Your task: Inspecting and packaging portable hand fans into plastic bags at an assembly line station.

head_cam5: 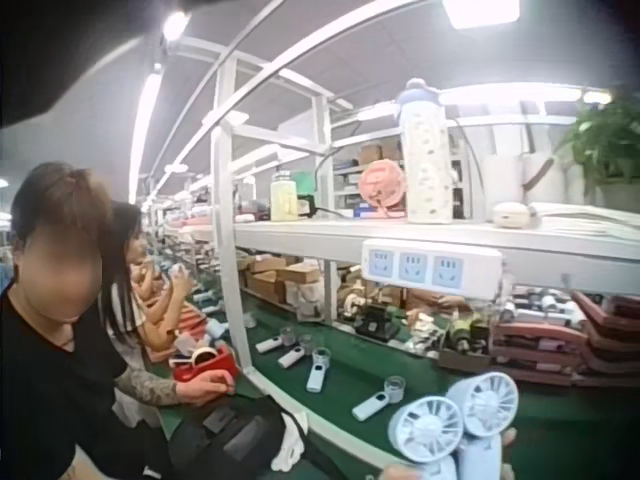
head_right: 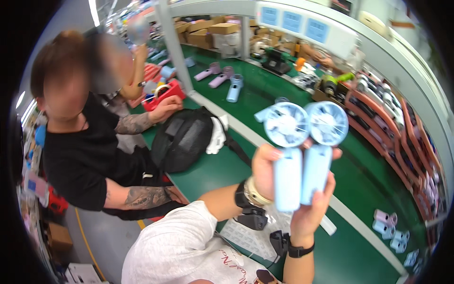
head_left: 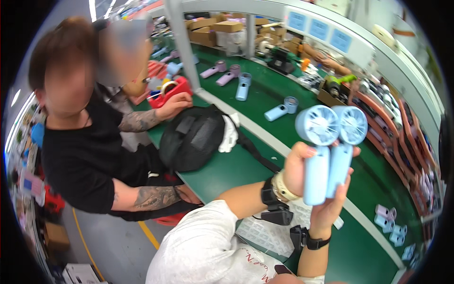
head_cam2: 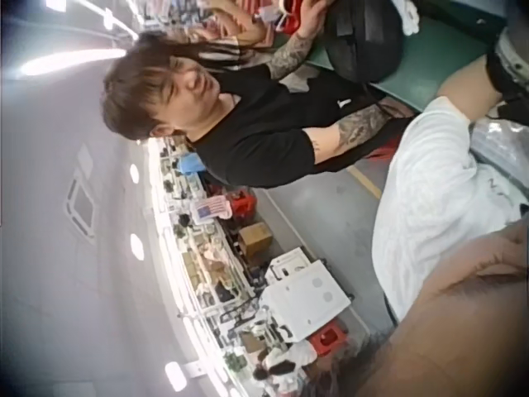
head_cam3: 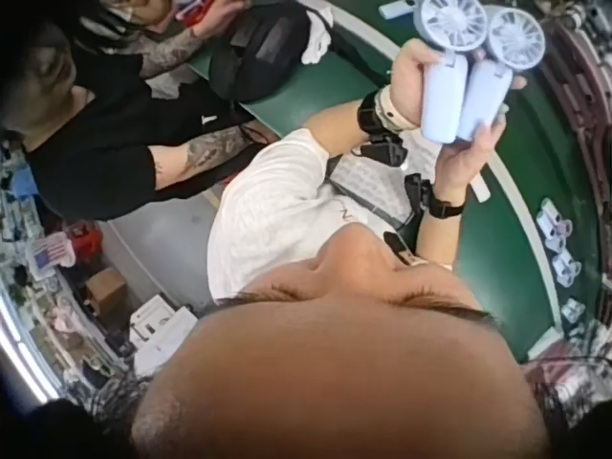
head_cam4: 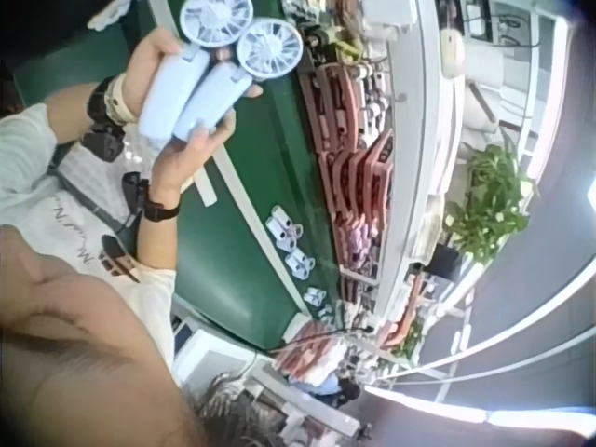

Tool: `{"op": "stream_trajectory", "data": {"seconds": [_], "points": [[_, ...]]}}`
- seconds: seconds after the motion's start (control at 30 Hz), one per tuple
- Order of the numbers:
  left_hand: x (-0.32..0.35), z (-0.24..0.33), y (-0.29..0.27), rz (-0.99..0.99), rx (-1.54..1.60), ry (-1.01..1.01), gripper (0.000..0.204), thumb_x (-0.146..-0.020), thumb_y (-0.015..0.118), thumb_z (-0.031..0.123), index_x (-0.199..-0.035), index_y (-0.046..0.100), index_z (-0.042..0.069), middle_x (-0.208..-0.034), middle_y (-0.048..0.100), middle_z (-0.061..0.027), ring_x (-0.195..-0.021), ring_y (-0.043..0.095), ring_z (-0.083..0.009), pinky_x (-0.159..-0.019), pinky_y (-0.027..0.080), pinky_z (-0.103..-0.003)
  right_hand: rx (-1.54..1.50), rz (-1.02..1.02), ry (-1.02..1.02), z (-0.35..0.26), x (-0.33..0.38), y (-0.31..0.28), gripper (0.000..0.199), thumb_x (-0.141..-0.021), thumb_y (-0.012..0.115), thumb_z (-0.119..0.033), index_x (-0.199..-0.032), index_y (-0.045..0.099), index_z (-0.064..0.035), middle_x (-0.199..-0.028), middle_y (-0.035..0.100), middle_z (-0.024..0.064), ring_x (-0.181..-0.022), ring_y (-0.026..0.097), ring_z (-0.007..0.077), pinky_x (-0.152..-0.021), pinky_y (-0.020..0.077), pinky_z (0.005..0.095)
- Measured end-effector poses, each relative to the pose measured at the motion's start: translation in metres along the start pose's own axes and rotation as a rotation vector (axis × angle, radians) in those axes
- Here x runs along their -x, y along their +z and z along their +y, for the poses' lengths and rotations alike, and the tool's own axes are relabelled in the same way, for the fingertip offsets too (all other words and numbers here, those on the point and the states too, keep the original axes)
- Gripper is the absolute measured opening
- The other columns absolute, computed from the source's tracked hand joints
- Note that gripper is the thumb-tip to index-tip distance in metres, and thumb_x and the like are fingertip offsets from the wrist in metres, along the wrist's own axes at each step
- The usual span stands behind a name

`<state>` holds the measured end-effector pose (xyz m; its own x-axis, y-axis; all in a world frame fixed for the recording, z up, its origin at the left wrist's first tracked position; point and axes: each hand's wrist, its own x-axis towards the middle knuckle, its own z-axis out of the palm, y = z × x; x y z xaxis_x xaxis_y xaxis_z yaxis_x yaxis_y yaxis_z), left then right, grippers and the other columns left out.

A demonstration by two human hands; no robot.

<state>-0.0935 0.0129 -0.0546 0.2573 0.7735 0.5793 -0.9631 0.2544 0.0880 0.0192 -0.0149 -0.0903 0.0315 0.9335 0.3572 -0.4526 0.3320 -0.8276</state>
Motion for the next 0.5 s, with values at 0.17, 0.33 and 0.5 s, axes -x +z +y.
{"op": "stream_trajectory", "data": {"seconds": [0.17, 0.33, 0.5], "points": [[-0.002, 0.021, -0.003, 0.018, -0.187, 0.087, 0.043, -0.067, 0.056, 0.030, -0.102, 0.053, 0.005, -0.134, 0.042, -0.0252, -0.126, 0.041, -0.0411, -0.096, 0.043, -0.057, -0.046, 0.033, -0.129, 0.002, -0.007, -0.011, 0.037, -0.093, 0.051, -0.021, -0.126, 0.044, -0.0041, -0.101, 0.055, 0.0044, -0.091, 0.053, 0.0126, -0.079, 0.0427, 0.0262], [-0.011, 0.024, -0.015, 0.042, -0.322, 0.197, 0.042, -0.066, 0.060, 0.031, -0.099, 0.051, 0.007, -0.135, 0.040, -0.0242, -0.128, 0.039, -0.0414, -0.096, 0.042, -0.060, -0.060, -0.020, -0.042, -0.012, 0.005, -0.004, 0.013, -0.090, 0.056, -0.006, -0.101, 0.058, -0.0006, -0.081, 0.056, 0.0032, -0.069, 0.051, 0.0089, -0.063, 0.0414, 0.0229], [-0.016, 0.022, -0.023, 0.001, -0.354, 0.243, 0.042, -0.065, 0.058, 0.032, -0.099, 0.052, 0.008, -0.135, 0.041, -0.0249, -0.130, 0.036, -0.0436, -0.098, 0.040, -0.060, -0.031, -0.173, 0.230, -0.019, 0.006, 0.007, 0.004, -0.085, 0.063, -0.003, -0.085, 0.064, 0.0005, -0.074, 0.061, 0.0053, -0.065, 0.057, 0.0102, -0.062, 0.0448, 0.0223]]}}
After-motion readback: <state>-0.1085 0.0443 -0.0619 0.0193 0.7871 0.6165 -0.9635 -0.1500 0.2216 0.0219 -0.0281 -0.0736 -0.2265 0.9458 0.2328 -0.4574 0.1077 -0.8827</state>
